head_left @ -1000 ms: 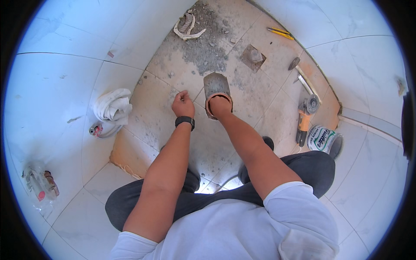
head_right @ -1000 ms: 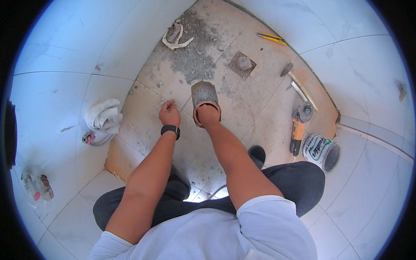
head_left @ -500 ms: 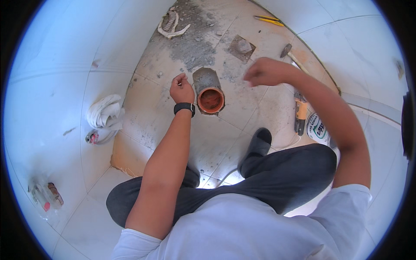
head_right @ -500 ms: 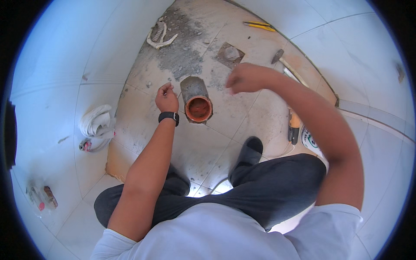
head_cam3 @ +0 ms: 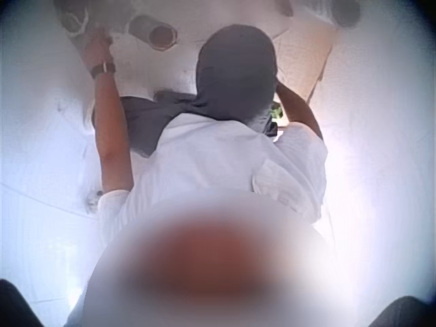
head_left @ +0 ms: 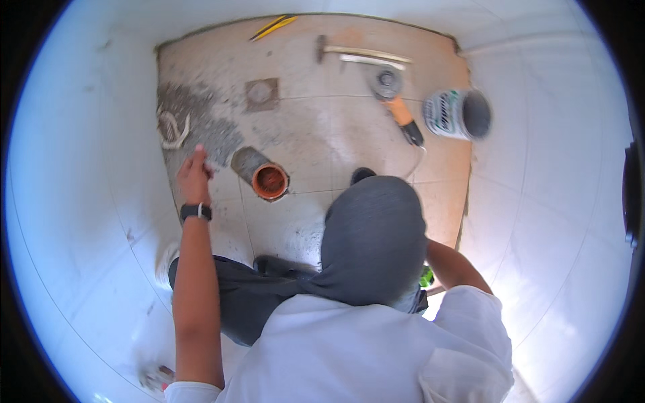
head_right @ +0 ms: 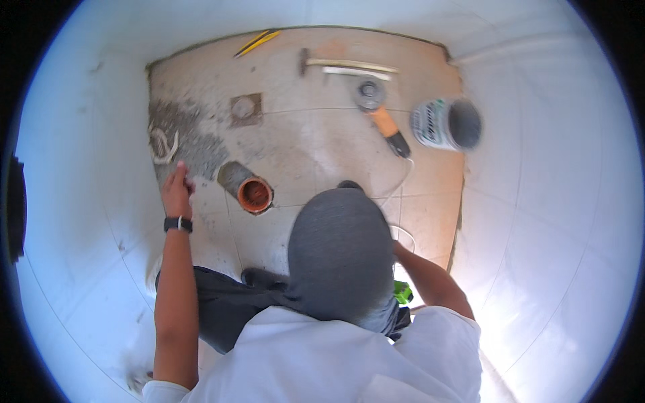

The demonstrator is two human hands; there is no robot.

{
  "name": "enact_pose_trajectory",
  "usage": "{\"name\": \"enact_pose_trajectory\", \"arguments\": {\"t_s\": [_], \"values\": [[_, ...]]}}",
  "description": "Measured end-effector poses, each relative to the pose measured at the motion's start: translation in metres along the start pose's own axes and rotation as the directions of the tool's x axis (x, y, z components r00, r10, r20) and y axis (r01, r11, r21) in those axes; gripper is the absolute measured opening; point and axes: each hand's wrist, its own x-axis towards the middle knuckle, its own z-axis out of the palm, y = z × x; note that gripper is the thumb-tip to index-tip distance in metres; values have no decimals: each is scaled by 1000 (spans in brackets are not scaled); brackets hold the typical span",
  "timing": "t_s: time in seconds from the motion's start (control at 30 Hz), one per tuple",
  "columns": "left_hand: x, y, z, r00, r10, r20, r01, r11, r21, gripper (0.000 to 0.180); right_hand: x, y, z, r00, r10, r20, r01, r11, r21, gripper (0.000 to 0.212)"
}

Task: The person sits on the floor and uses an angle grinder to cut and smooth the edge of a vertical pipe protruding from the tiled floor. The person holds the tool with both hands and rotates it around the pipe opening while debris accumulates nearby.

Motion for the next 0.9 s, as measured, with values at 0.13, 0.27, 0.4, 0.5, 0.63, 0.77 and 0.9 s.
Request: {"name": "enact_pose_trajectory", "arguments": {"t_s": [0.13,0.27,0.4,0.5,0.63,0.77,0.9], "values": [[-14,9,6,941,-94,324,-13,949,314,30,-9,8,69,973,215,-83,-187,947,260,37],[-16,-20,38,871,-249,424,-16,847,532,28,-13,17,100,951,294,-91,-248,906,342,38],[-26,-60,79,844,-318,432,36,837,546,28,-23,32,113,953,294,-77,-253,908,334,39],[-45,-81,102,819,-249,517,28,917,397,29,-28,35,118,954,287,-81,-247,914,323,40],[-61,-85,104,779,-255,573,-41,891,453,31,-30,42,120,957,278,-82,-243,924,294,41],[-53,-69,82,793,-309,526,-89,794,601,34,-29,54,115,961,261,-90,-231,939,254,42],[-37,-47,62,818,-252,517,-213,702,679,45,-29,76,92,967,226,-116,-203,963,178,43]]}}
